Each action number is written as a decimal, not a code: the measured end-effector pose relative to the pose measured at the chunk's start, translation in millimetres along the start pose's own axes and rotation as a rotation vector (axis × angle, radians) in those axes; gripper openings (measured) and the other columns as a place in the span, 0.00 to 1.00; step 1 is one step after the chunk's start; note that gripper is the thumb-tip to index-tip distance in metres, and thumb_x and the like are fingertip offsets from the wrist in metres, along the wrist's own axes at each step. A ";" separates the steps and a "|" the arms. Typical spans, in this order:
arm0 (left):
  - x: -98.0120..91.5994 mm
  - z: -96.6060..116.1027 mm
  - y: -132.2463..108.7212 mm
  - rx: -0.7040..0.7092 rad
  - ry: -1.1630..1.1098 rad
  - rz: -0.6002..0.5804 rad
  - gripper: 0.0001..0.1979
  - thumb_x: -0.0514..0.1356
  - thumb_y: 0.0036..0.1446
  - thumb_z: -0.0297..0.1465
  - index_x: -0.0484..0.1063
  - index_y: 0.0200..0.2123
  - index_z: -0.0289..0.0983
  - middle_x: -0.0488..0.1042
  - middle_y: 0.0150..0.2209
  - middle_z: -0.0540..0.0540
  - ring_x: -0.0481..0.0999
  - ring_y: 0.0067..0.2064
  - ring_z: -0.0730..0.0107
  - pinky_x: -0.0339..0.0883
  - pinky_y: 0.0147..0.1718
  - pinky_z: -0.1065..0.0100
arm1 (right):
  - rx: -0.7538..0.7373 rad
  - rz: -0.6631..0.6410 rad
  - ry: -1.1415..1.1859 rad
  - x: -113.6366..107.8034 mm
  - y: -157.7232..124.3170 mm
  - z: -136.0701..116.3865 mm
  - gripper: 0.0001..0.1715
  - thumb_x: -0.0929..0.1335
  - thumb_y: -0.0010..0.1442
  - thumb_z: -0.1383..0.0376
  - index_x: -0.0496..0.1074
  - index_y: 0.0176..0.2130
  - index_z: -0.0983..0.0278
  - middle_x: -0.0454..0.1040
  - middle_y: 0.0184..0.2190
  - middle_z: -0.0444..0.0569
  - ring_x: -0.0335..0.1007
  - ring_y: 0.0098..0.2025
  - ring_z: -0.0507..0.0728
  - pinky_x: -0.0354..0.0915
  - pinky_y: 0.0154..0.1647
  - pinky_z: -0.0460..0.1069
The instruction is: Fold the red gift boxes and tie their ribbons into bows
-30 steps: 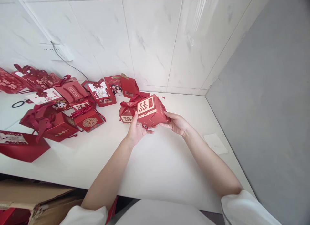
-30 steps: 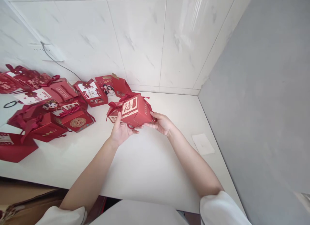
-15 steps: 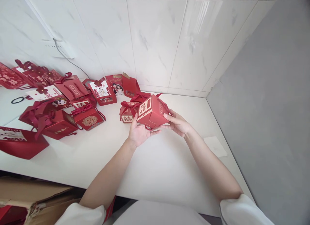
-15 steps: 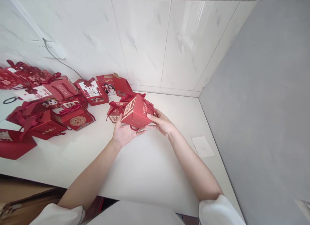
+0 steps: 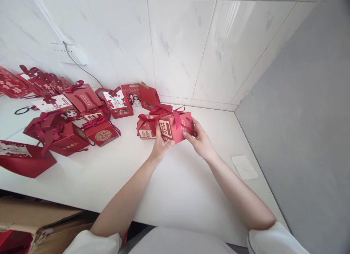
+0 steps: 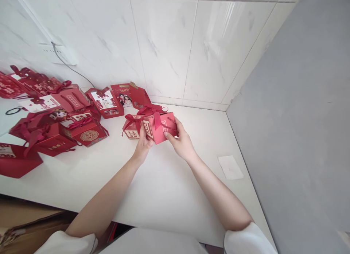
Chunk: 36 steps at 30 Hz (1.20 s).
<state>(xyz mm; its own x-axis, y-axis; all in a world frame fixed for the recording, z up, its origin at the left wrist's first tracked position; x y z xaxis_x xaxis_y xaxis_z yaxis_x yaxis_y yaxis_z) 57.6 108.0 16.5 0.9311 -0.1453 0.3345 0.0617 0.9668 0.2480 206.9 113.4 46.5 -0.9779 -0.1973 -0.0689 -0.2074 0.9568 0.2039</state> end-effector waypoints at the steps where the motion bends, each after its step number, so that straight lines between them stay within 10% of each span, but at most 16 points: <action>1: -2.0 -0.3 -0.4 -0.006 0.034 0.021 0.57 0.72 0.44 0.41 0.40 0.70 0.52 0.50 0.71 0.45 0.55 0.69 0.50 0.61 0.61 0.54 | 0.003 -0.040 -0.008 4.8 -2.7 -4.3 0.46 0.72 0.57 0.52 0.52 0.68 0.53 0.62 0.65 0.52 0.66 0.60 0.63 0.69 0.57 0.60; 7: -15.5 -21.9 1.9 -0.281 -0.322 0.048 0.33 0.54 0.59 0.52 0.64 0.61 0.40 0.69 0.60 0.38 0.68 0.60 0.46 0.69 0.52 0.48 | -0.011 -0.224 -0.048 16.1 -19.6 -41.0 0.34 0.71 0.59 0.50 0.62 0.62 0.48 0.60 0.66 0.47 0.56 0.67 0.62 0.59 0.65 0.63; 29: 16.3 -22.4 -9.7 -0.478 -0.790 -0.137 0.33 0.52 0.56 0.53 0.70 0.54 0.34 0.74 0.42 0.39 0.71 0.33 0.65 0.68 0.38 0.62 | 0.071 -0.079 -0.001 -9.0 -14.9 -35.9 0.24 0.71 0.60 0.52 0.66 0.54 0.52 0.64 0.62 0.48 0.67 0.59 0.61 0.65 0.59 0.59; 36: 0.1 -4.8 -8.9 -0.359 -0.344 -0.327 0.43 0.71 0.41 0.38 0.64 0.62 0.41 0.74 0.53 0.38 0.71 0.57 0.44 0.63 0.56 0.50 | 0.080 0.004 0.017 -37.4 -6.9 -34.4 0.21 0.64 0.64 0.48 0.68 0.53 0.51 0.68 0.59 0.47 0.69 0.57 0.62 0.66 0.57 0.61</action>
<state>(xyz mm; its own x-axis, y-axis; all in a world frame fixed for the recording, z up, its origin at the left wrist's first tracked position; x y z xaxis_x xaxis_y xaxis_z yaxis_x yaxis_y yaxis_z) 58.9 100.4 10.0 0.6774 -0.4493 0.5825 0.4991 0.8624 0.0848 244.0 106.8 81.2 -0.9791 -0.1966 -0.0513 -0.2016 0.9714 0.1251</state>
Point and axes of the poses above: each hand's wrist, its own y-axis towards the middle knuckle, its own x-axis out of the palm, z = x × y, the point moved 10 cm from there along y, towards the middle knuckle
